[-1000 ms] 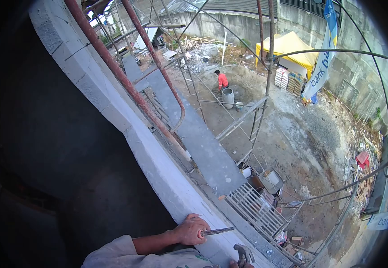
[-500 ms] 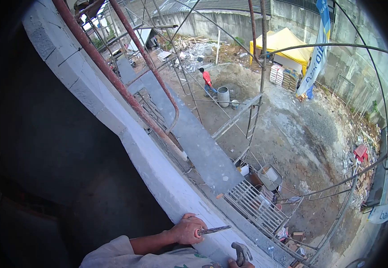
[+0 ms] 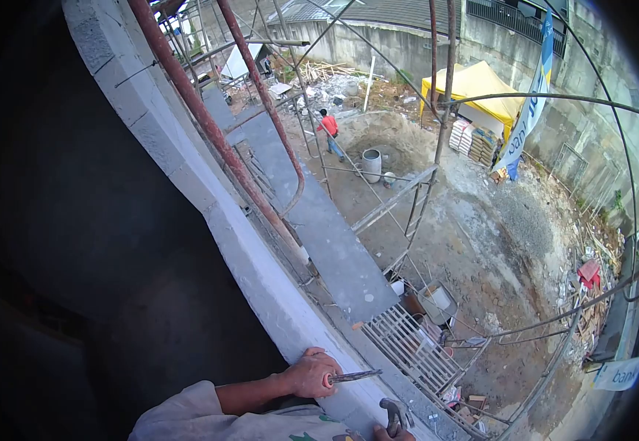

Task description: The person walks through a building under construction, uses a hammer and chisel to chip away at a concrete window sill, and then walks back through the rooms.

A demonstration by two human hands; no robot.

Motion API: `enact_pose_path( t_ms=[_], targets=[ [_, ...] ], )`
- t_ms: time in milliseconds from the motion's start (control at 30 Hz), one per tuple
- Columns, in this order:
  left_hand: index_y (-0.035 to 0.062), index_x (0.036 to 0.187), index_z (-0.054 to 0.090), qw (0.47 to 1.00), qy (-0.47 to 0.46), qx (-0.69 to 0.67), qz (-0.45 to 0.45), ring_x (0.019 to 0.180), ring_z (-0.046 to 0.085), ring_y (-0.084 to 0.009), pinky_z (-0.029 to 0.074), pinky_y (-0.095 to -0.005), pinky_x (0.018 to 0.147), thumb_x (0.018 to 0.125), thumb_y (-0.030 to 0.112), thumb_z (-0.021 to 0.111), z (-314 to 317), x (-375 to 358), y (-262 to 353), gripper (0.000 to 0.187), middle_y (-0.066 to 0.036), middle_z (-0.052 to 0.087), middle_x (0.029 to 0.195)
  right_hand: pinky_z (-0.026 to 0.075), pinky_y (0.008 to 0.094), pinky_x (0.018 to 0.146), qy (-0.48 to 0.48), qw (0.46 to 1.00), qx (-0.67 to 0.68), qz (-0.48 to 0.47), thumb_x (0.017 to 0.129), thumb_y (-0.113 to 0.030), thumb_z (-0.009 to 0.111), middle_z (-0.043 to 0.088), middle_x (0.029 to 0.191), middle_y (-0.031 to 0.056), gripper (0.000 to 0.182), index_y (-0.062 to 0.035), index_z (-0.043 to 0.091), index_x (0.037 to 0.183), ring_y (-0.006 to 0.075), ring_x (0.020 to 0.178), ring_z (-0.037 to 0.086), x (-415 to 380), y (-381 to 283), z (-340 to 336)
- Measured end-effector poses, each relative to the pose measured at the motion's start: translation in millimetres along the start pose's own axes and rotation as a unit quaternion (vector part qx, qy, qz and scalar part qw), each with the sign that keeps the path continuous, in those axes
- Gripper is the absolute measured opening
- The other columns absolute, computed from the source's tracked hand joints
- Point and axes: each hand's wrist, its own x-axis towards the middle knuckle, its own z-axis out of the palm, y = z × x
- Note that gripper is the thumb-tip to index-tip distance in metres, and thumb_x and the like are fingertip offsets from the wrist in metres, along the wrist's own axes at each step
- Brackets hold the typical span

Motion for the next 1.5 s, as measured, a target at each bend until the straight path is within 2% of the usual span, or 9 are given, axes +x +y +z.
enact_pose_path(
  t_ms=[100,167,400,867,933,1067,1167,1233,1500],
  targets=[
    [0.0071,0.082,0.066,1.0,-0.003,0.013,0.019,0.102,0.058,-0.0204,0.027,-0.0412,0.105,0.072,0.028,0.06,-1.6,0.4,-0.7,0.024,-0.006,0.065,0.097,0.042,0.0259,0.049,0.041,0.998,0.037,0.042,0.078,-0.014,0.069,0.059,0.056,0.0027,0.021,0.0039,0.066,0.087,0.009,0.051,0.054,-0.7,-2.6,5.2],
    [0.0082,0.079,0.066,0.998,-0.021,0.012,0.05,0.101,0.058,-0.0196,0.028,-0.0415,0.104,0.072,0.03,0.064,1.9,0.9,-3.6,0.023,-0.005,0.065,0.097,0.046,0.0282,0.051,0.032,0.999,0.007,0.035,0.078,-0.022,0.07,0.063,0.056,0.0077,0.03,0.0058,0.064,0.071,0.0127,0.051,0.06,-2.7,-7.6,0.3],
    [0.0106,0.081,0.067,0.999,0.03,0.01,0.027,0.101,0.058,-0.0184,0.027,-0.0421,0.103,0.069,0.035,0.071,4.3,2.1,-2.8,0.027,-0.003,0.065,0.097,0.053,0.0289,0.056,-0.016,0.999,-0.027,0.035,0.081,-0.039,0.068,0.065,0.059,0.0067,0.042,0.0017,0.066,0.072,0.0148,0.051,0.064,1.5,0.9,-3.6],
    [0.0076,0.071,0.064,0.999,0.029,0.021,0.038,0.098,0.058,-0.0226,0.027,-0.0453,0.1,0.063,0.031,0.075,5.0,1.5,-5.3,0.027,-0.007,0.065,0.096,0.051,0.0299,0.052,-0.045,0.998,0.03,0.045,0.084,-0.039,0.066,0.061,0.057,0.007,0.04,0.0009,0.063,0.085,0.0155,0.049,0.062,-1.9,-7.0,-12.1],
    [0.0059,0.072,0.063,0.999,0.039,0.012,0.029,0.097,0.057,-0.0244,0.027,-0.0458,0.101,0.062,0.031,0.075,5.2,2.1,-1.7,0.029,-0.008,0.063,0.095,0.052,0.0338,0.061,-0.055,0.998,-0.016,0.011,0.085,-0.042,0.063,0.064,0.063,0.0129,0.044,0.0016,0.064,0.088,0.0229,0.057,0.065,-3.0,-7.0,-12.9],
    [0.0042,0.076,0.063,0.998,-0.008,0.026,0.049,0.098,0.056,-0.0268,0.023,-0.0474,0.103,0.06,0.029,0.077,14.0,3.7,-21.6,0.032,-0.009,0.062,0.093,0.051,0.0364,0.068,-0.025,0.997,-0.035,-0.069,0.084,-0.049,0.06,0.064,0.068,0.0146,0.048,-0.0011,0.064,0.089,0.026,0.065,0.066,0.7,8.6,-7.3],
    [0.0051,0.076,0.064,0.995,0.014,0.07,0.074,0.091,0.059,-0.0221,0.035,-0.0414,0.097,0.063,0.027,0.077,10.8,1.3,-22.9,0.029,-0.008,0.064,0.091,0.051,0.0392,0.07,-0.023,0.994,-0.067,-0.078,0.084,-0.048,0.06,0.065,0.071,0.0178,0.047,-0.0013,0.064,0.089,0.0307,0.069,0.066,3.1,10.9,-6.6],
    [0.006,0.095,0.068,0.992,0.017,0.107,0.07,0.09,0.058,-0.0357,0.041,-0.0472,0.087,0.07,0.03,0.072,11.5,3.3,-26.4,0.035,-0.016,0.066,0.09,0.05,0.042,0.073,0.01,0.995,-0.055,-0.082,0.083,-0.046,0.06,0.065,0.076,0.0214,0.046,-0.0011,0.064,0.09,0.0347,0.074,0.065,5.2,16.8,-1.8],
    [0.0054,0.099,0.066,0.978,-0.03,0.154,0.135,0.088,0.057,-0.0363,0.042,-0.0491,0.084,0.079,0.033,0.068,6.7,33.0,13.2,0.034,-0.017,0.064,0.09,0.048,0.0443,0.076,0.017,0.995,-0.006,-0.1,0.084,-0.044,0.06,0.064,0.083,0.0245,0.046,0.0013,0.063,0.091,0.0392,0.082,0.063,3.0,16.3,-4.4]
  ],
)
